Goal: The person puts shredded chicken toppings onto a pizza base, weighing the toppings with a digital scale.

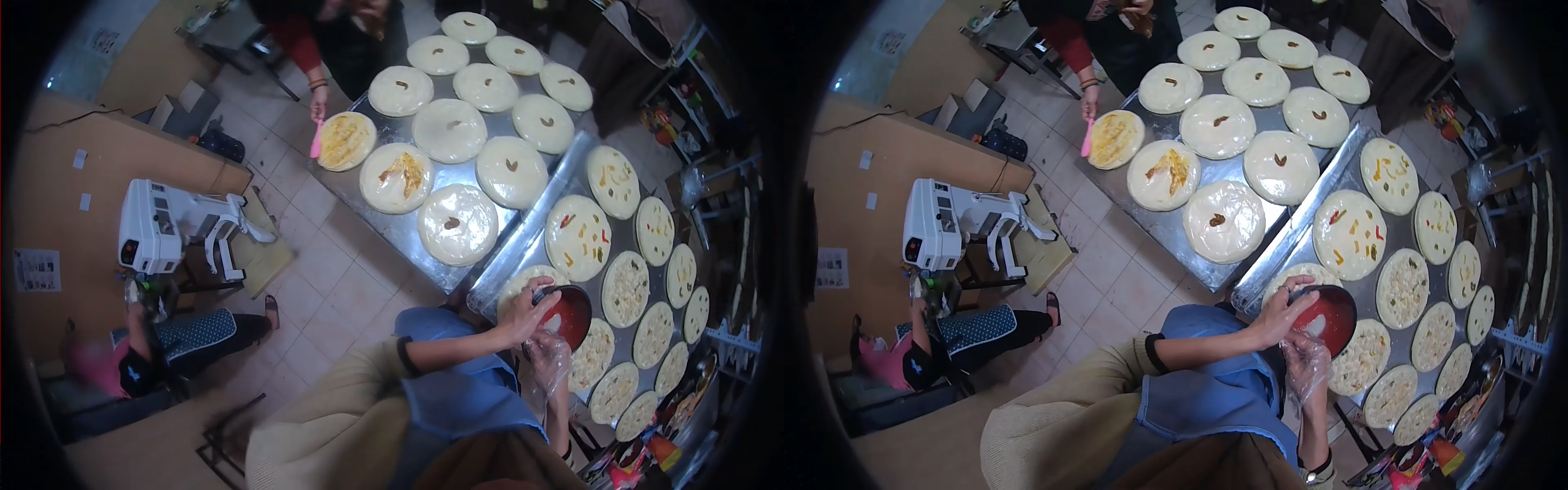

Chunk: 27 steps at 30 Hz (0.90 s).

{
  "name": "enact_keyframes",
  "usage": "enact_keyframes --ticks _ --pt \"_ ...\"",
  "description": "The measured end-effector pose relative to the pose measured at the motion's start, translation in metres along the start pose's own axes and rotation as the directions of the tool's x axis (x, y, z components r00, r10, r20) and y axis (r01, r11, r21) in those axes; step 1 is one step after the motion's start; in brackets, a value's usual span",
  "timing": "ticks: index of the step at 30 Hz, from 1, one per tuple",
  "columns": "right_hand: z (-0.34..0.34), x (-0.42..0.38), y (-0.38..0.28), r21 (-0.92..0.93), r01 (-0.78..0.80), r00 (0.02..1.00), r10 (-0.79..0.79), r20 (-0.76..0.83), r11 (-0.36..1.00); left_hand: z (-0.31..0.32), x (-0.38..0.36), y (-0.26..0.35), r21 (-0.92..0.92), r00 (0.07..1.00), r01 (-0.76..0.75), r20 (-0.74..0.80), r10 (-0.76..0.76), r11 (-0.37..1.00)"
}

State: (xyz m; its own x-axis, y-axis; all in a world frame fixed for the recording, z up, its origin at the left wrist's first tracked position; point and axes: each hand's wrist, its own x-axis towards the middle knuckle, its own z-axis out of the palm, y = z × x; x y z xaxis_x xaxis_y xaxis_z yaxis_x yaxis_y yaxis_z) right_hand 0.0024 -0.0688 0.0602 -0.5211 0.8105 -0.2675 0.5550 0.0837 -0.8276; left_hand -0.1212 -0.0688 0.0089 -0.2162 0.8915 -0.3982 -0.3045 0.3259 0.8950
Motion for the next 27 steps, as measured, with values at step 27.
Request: enact_keyframes --ticks 27 --pt "0.018 0.01 0.02 -0.023 -0.011 0.996 0.009 -0.084 1.0 -0.003 0.0 0.012 0.016 0.998 0.049 -0.051 -0.048 0.999"
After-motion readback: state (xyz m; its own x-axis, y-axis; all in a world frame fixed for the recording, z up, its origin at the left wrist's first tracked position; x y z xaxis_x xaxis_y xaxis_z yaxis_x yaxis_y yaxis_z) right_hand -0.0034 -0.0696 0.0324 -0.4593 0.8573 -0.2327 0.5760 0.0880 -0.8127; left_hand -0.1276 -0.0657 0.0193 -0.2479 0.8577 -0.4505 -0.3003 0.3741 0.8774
